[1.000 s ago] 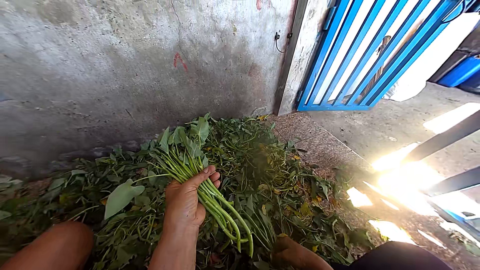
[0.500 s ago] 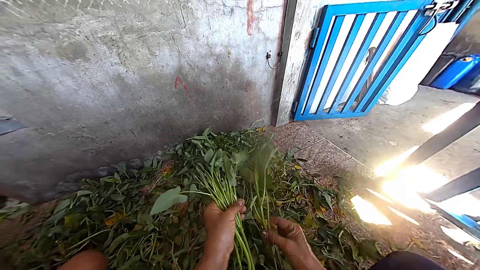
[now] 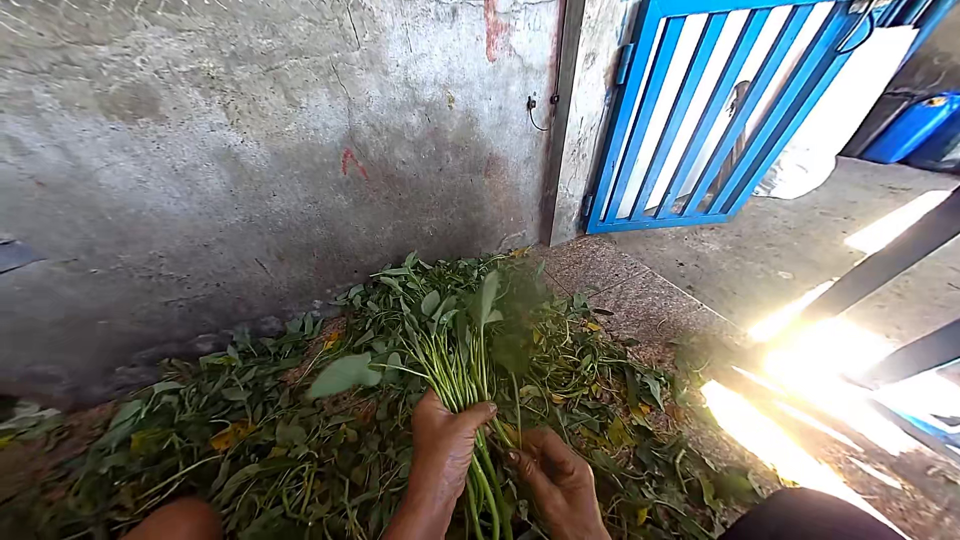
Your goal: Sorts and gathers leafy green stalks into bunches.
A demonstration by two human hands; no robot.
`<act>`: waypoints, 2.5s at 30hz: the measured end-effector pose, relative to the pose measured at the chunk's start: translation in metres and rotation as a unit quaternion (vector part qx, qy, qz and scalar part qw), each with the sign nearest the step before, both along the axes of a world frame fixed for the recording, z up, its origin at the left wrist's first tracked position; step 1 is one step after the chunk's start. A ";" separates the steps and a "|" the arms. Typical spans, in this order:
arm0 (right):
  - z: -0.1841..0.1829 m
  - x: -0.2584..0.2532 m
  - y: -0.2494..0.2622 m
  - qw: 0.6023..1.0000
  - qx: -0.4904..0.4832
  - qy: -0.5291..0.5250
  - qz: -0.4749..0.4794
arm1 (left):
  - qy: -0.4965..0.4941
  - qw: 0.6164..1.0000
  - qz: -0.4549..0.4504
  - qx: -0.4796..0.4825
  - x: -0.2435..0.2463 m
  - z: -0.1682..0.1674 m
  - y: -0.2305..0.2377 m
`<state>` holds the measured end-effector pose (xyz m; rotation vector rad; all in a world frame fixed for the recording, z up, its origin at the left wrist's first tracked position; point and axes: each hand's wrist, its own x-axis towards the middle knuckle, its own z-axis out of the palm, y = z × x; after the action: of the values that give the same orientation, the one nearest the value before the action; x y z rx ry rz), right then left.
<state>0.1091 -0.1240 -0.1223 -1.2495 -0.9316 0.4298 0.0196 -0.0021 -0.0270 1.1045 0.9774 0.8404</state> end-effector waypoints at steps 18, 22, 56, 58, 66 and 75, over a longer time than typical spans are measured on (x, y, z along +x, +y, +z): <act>0.022 0.018 -0.044 0.943 -0.223 -0.244 0.040 | -0.018 0.999 0.013 0.042 -0.021 0.021 0.015; 0.029 0.013 -0.006 0.968 -0.137 -0.185 0.102 | -0.062 0.997 -0.032 0.037 -0.011 0.016 0.005; -0.124 0.000 -0.037 0.896 -0.388 -0.205 -0.074 | -0.107 0.975 0.195 0.004 -0.038 0.038 0.033; -0.118 0.004 -0.041 0.903 -0.323 -0.267 -0.098 | -0.101 0.977 0.186 0.002 -0.038 0.037 0.031; -0.081 0.013 -0.036 0.907 -0.384 -0.171 -0.020 | -0.080 0.986 0.147 0.013 -0.035 0.034 0.023; -0.047 -0.008 -0.018 0.936 -0.101 -0.299 -0.154 | -0.049 0.994 0.099 -0.009 -0.021 0.013 0.015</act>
<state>0.1015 -0.1417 -0.1691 -1.7328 -1.1888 -0.1244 -0.0014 0.0129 -0.0140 0.9517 1.0208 1.0343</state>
